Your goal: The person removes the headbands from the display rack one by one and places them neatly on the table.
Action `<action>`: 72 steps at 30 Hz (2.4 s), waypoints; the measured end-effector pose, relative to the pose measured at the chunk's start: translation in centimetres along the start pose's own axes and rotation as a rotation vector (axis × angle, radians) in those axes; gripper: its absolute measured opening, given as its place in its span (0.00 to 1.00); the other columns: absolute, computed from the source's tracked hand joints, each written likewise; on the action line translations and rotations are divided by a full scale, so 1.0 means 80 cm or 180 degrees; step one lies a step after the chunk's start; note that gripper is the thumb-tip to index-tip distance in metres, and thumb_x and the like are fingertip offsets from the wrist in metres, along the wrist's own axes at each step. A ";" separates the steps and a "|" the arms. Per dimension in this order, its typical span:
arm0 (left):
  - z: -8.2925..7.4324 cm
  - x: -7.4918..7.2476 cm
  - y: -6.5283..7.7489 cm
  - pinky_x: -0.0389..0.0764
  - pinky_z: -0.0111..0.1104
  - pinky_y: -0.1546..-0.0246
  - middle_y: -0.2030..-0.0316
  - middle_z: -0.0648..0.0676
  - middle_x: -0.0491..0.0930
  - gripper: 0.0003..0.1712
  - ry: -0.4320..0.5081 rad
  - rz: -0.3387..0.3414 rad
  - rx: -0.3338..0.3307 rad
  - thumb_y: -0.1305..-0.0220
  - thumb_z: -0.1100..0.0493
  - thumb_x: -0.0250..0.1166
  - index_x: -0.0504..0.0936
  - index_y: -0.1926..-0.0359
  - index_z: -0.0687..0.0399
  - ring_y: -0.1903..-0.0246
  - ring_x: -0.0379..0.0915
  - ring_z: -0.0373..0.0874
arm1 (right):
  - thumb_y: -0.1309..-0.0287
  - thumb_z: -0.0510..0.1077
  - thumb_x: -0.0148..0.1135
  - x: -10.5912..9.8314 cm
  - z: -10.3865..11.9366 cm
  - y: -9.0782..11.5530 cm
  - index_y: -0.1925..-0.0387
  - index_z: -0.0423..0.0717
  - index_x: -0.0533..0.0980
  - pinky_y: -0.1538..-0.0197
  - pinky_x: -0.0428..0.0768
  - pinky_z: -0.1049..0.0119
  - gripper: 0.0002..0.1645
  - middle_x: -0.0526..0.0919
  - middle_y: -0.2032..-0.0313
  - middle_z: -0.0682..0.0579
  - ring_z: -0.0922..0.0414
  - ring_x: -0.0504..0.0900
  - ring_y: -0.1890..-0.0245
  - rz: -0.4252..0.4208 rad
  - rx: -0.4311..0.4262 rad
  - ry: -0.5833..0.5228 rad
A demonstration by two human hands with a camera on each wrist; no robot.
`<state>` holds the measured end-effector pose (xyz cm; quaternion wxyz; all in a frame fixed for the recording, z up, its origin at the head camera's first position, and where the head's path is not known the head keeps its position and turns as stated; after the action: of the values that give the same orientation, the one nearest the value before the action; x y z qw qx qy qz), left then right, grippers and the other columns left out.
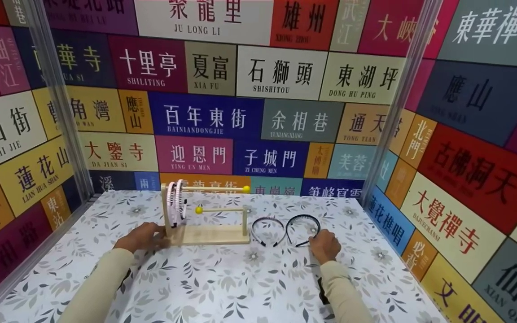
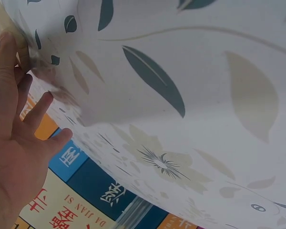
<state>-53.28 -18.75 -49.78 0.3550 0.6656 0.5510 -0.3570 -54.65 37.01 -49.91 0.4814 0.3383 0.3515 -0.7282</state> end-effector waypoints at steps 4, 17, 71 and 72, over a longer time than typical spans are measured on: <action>0.001 0.001 -0.001 0.79 0.52 0.42 0.50 0.54 0.86 0.22 -0.0021 0.0000 0.0010 0.34 0.54 0.73 0.84 0.40 0.51 0.52 0.82 0.51 | 0.38 0.48 0.70 0.001 -0.002 0.000 0.74 0.40 0.83 0.71 0.80 0.51 0.16 0.83 0.82 0.51 0.56 0.81 0.83 0.0003 -0.0005 0.0015; 0.004 0.002 -0.010 0.81 0.49 0.45 0.50 0.53 0.87 0.23 -0.0204 -0.0082 0.0170 0.35 0.52 0.74 0.86 0.41 0.52 0.55 0.82 0.47 | 0.38 0.47 0.70 -0.011 0.016 0.007 0.71 0.39 0.87 0.70 0.80 0.47 0.14 0.82 0.85 0.52 0.56 0.80 0.85 -0.0154 -0.0454 0.0010; 0.007 0.008 -0.014 0.82 0.45 0.53 0.60 0.50 0.87 0.17 -0.0220 -0.0152 0.0173 0.33 0.50 0.72 0.87 0.48 0.51 0.64 0.80 0.45 | 0.39 0.59 0.74 0.057 0.395 0.130 0.50 0.49 0.88 0.82 0.73 0.67 0.23 0.92 0.60 0.52 0.67 0.83 0.83 0.0180 -0.2224 -0.0482; 0.009 0.009 -0.016 0.82 0.46 0.52 0.59 0.50 0.87 0.17 -0.0233 -0.0163 0.0160 0.34 0.50 0.73 0.87 0.48 0.51 0.63 0.80 0.46 | 0.39 0.59 0.74 0.060 0.399 0.132 0.50 0.48 0.88 0.81 0.74 0.67 0.24 0.92 0.60 0.53 0.68 0.83 0.83 0.0203 -0.2234 -0.0489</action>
<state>-54.50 -18.83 -50.82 0.3488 0.6465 0.5453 -0.4038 -51.17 4.97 -39.16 0.6157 0.1075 0.5322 -0.5711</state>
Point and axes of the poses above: each hand's wrist, its own y-axis away from the middle knuckle, its own x-axis out of the palm, z = x × y, the point moved 6 cm from there along -y, towards the middle knuckle
